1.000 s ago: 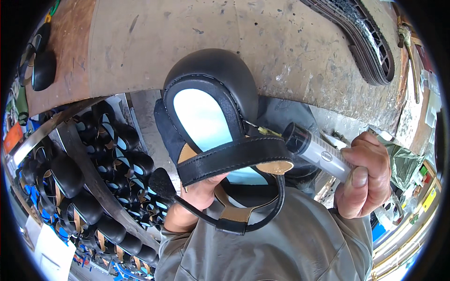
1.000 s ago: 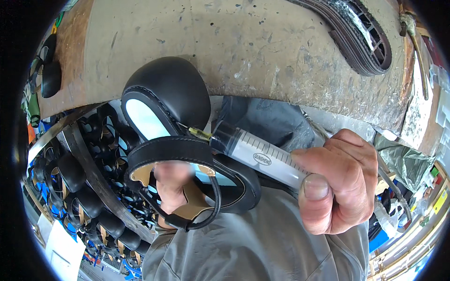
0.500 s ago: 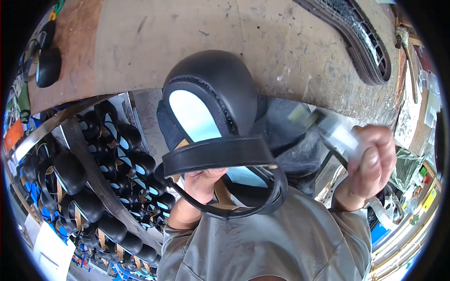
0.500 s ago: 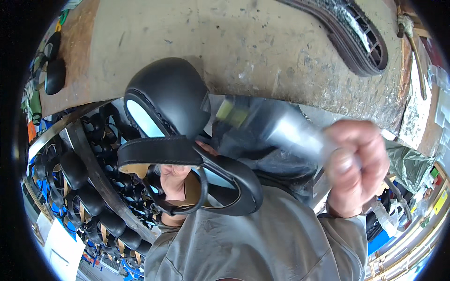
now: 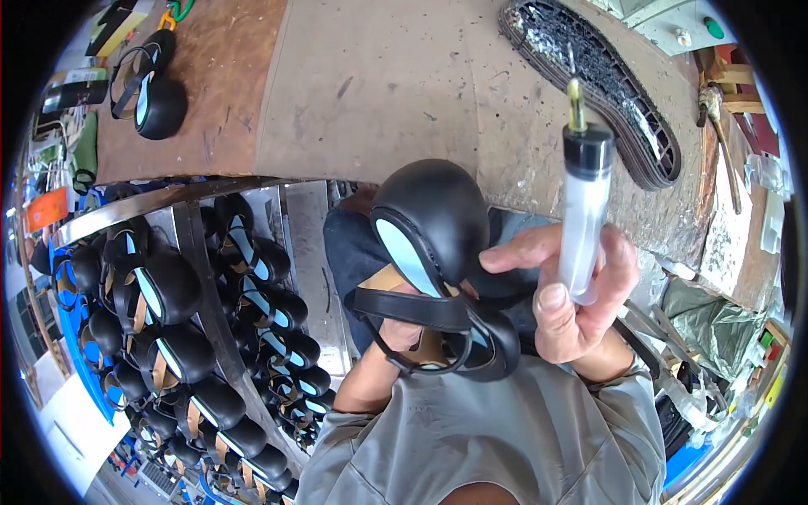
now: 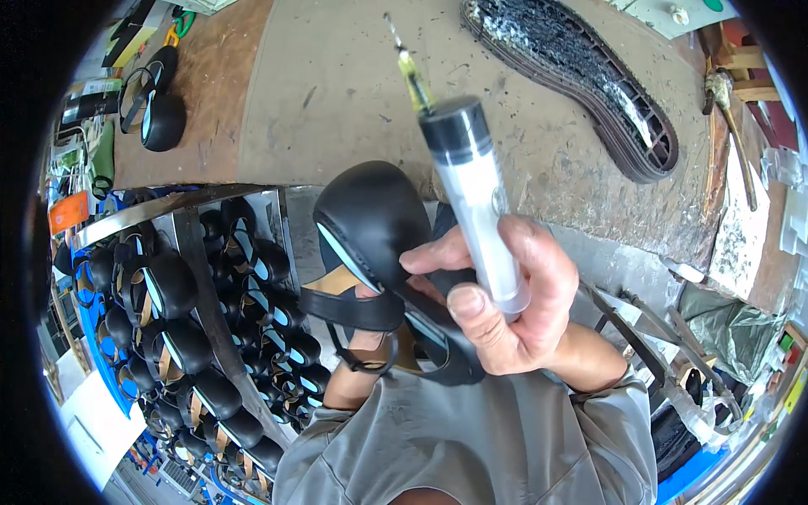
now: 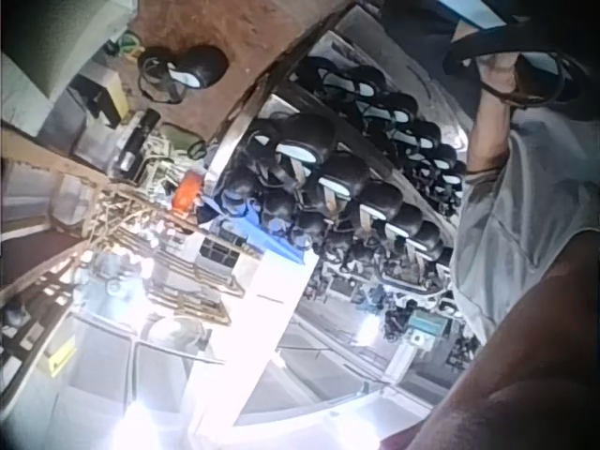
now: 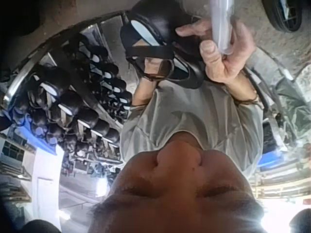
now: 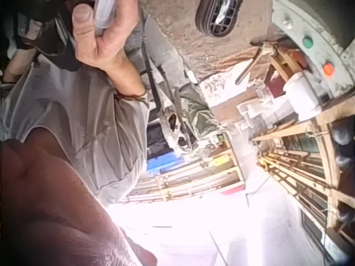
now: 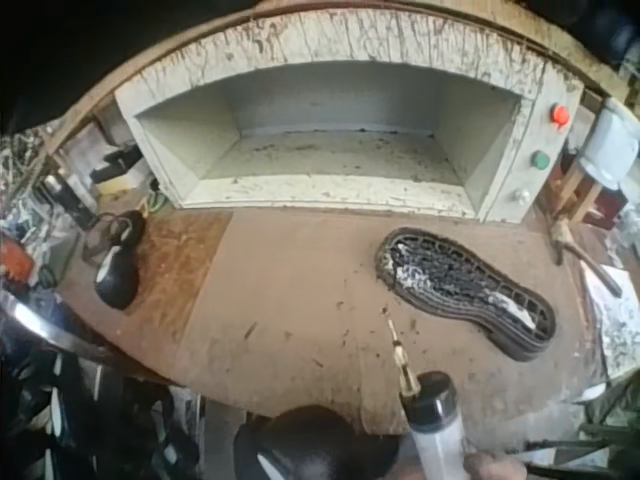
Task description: The person applies glue to the seams of a black sandal using a syringe. They hold the sandal in their left hand and carefully dispense the adhesive along the edges of the sole and straps. The person works on multiple sandals, picking them up from a nearby rack and placing them back after treatment.
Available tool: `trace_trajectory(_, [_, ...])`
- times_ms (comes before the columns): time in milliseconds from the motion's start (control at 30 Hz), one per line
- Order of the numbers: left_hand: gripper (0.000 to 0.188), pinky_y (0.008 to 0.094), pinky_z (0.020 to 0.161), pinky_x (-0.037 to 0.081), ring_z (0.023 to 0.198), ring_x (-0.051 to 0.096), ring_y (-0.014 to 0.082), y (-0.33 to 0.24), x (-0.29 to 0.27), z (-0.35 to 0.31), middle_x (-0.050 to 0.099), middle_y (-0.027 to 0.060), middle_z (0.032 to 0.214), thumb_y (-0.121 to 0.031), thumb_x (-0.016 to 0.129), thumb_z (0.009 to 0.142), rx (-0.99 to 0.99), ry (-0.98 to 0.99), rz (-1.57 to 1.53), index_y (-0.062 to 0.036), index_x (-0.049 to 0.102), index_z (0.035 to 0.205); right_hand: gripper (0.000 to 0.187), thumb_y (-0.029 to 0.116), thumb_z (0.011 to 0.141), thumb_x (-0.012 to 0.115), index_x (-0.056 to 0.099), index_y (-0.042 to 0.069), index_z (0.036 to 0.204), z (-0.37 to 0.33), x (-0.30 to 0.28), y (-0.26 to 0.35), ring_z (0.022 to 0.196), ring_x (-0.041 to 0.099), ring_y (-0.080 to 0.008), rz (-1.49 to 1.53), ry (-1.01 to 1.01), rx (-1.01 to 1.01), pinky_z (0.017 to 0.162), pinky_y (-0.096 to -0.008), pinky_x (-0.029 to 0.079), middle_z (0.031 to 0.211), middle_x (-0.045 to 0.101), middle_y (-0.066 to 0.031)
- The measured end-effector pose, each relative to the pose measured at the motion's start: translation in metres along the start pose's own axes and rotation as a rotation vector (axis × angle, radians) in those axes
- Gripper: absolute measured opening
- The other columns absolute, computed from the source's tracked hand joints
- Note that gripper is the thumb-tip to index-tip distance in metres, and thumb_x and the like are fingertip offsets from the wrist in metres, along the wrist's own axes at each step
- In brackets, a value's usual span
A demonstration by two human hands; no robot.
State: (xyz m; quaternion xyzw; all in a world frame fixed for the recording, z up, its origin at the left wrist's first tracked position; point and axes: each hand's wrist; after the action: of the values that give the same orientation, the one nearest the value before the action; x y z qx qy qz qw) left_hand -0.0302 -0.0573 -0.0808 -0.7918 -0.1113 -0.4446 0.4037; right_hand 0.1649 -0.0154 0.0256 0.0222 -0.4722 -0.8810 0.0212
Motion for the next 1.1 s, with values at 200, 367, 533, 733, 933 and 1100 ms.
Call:
trace_trajectory(200, [0.067, 0.0331, 0.081, 0.048, 0.094, 0.059, 0.0213, 0.001, 0.009, 0.002, 0.059, 0.0117, 0.105, -0.061, 0.052, 0.08, -0.051, -0.144, 0.057, -0.0033, 0.053, 0.114, 0.064, 0.02, 0.094, 0.044, 0.0, 0.004, 0.137, -0.003, 0.002, -0.003, 0.076, 0.064, -0.0324, -0.091, 0.12, 0.054, 0.067, -0.0421, 0.052, 0.096, 0.058, -0.0314])
trace_trajectory(367, [0.037, 0.0355, 0.092, 0.047, 0.104, 0.058, 0.0217, 0.007, 0.008, -0.001, 0.059, 0.0091, 0.115, -0.018, 0.054, 0.087, -0.006, -0.173, -0.016, -0.0043, 0.053, 0.122, 0.067, 0.022, 0.093, 0.045, -0.002, 0.004, 0.137, 0.001, 0.005, -0.013, 0.079, 0.063, -0.0358, -0.077, 0.235, -0.068, 0.073, -0.0481, 0.049, 0.1, 0.057, -0.0347])
trace_trajectory(533, [0.034, 0.0346, 0.091, 0.047, 0.103, 0.059, 0.0204, 0.005, 0.006, -0.007, 0.06, 0.008, 0.114, -0.012, 0.058, 0.087, 0.061, -0.152, 0.105, -0.0038, 0.054, 0.12, 0.06, 0.016, 0.088, 0.052, 0.012, 0.009, 0.132, -0.018, 0.004, -0.003, 0.095, 0.061, -0.0366, -0.205, 0.333, 0.039, 0.089, -0.0503, 0.043, 0.109, 0.054, -0.0311])
trace_trajectory(733, [0.034, 0.0329, 0.087, 0.048, 0.098, 0.06, 0.0181, 0.009, -0.005, -0.005, 0.062, 0.007, 0.108, -0.019, 0.062, 0.086, 0.169, -0.066, 0.333, -0.003, 0.056, 0.115, 0.05, 0.014, 0.084, 0.055, 0.028, 0.001, 0.123, -0.013, 0.001, 0.005, 0.084, 0.062, -0.0321, -0.343, 0.201, -0.082, 0.08, -0.0478, 0.047, 0.092, 0.059, -0.0235])
trace_trajectory(933, [0.041, 0.0412, 0.085, 0.05, 0.098, 0.06, 0.0301, 0.012, 0.012, -0.008, 0.058, 0.0171, 0.109, -0.013, 0.066, 0.079, 0.092, 0.01, -0.013, 0.0037, 0.052, 0.114, 0.06, 0.022, 0.095, 0.042, 0.008, 0.0, 0.139, -0.033, -0.045, 0.008, 0.071, 0.054, -0.0203, -0.596, -0.26, 0.088, 0.067, -0.0336, 0.043, 0.085, 0.055, -0.0187])
trace_trajectory(1100, [0.037, 0.0372, 0.082, 0.05, 0.091, 0.063, 0.0265, -0.009, 0.028, -0.019, 0.065, 0.012, 0.099, -0.014, 0.074, 0.073, 0.235, 0.147, 0.144, -0.0007, 0.062, 0.106, 0.049, 0.012, 0.095, 0.044, 0.023, -0.004, 0.136, 0.01, -0.102, 0.003, 0.095, 0.056, -0.0201, -0.781, -0.28, 0.106, 0.086, -0.0341, 0.042, 0.1, 0.056, -0.0137])
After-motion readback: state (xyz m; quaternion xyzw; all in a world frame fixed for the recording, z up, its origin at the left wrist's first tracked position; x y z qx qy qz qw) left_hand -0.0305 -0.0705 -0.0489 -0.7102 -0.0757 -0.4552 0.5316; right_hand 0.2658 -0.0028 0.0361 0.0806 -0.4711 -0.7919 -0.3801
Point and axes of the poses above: each hand's wrist, its own z-axis towards the middle knuckle, its own x-axis out of the palm, y = z × x
